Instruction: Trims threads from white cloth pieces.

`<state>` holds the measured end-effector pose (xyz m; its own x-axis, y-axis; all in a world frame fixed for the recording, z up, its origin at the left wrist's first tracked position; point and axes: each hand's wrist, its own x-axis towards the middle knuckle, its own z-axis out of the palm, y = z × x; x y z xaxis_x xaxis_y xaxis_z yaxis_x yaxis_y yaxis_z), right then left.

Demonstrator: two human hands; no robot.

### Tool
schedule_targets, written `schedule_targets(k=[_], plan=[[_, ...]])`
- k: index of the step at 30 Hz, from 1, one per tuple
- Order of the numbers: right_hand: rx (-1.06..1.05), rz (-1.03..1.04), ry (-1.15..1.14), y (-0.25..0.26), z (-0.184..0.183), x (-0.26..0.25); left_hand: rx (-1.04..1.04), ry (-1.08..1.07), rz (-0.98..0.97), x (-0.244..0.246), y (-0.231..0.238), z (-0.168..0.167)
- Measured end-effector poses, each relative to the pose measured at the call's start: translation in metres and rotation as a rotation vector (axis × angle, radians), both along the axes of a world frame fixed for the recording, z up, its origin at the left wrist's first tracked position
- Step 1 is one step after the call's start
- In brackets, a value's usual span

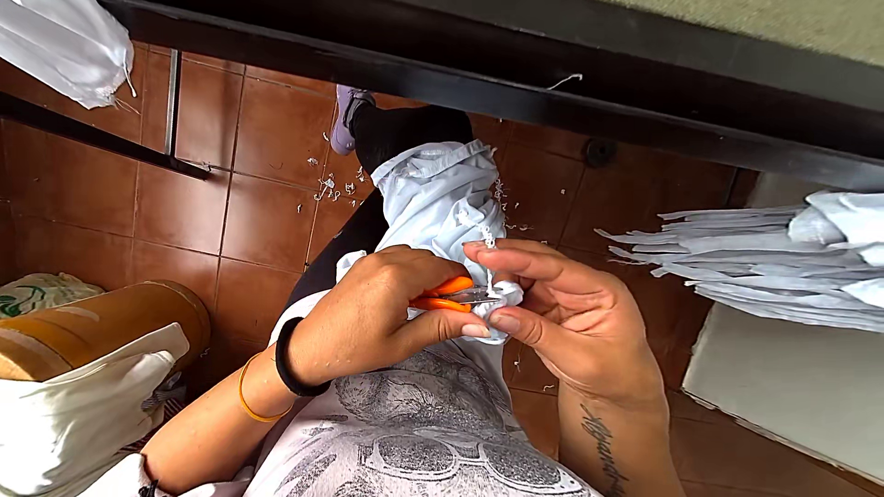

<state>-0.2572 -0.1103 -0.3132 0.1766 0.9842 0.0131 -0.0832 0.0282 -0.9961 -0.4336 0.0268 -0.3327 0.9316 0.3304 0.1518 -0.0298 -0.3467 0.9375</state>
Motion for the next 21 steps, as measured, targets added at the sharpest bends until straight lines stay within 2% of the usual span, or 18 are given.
schedule_targets(k=[14, 17, 21], plan=[[-0.043, 0.004, -0.119, -0.001, 0.004, -0.002, -0.075, -0.105, 0.062, -0.002, -0.011, -0.012], [-0.021, -0.029, -0.163, -0.007, 0.011, 0.000, 0.012, -0.022, 0.004, -0.006, -0.015, -0.020], [0.102, -0.231, -0.317, -0.019, 0.028, 0.012, 0.282, 0.134, -0.017, -0.012, -0.022, -0.039]])
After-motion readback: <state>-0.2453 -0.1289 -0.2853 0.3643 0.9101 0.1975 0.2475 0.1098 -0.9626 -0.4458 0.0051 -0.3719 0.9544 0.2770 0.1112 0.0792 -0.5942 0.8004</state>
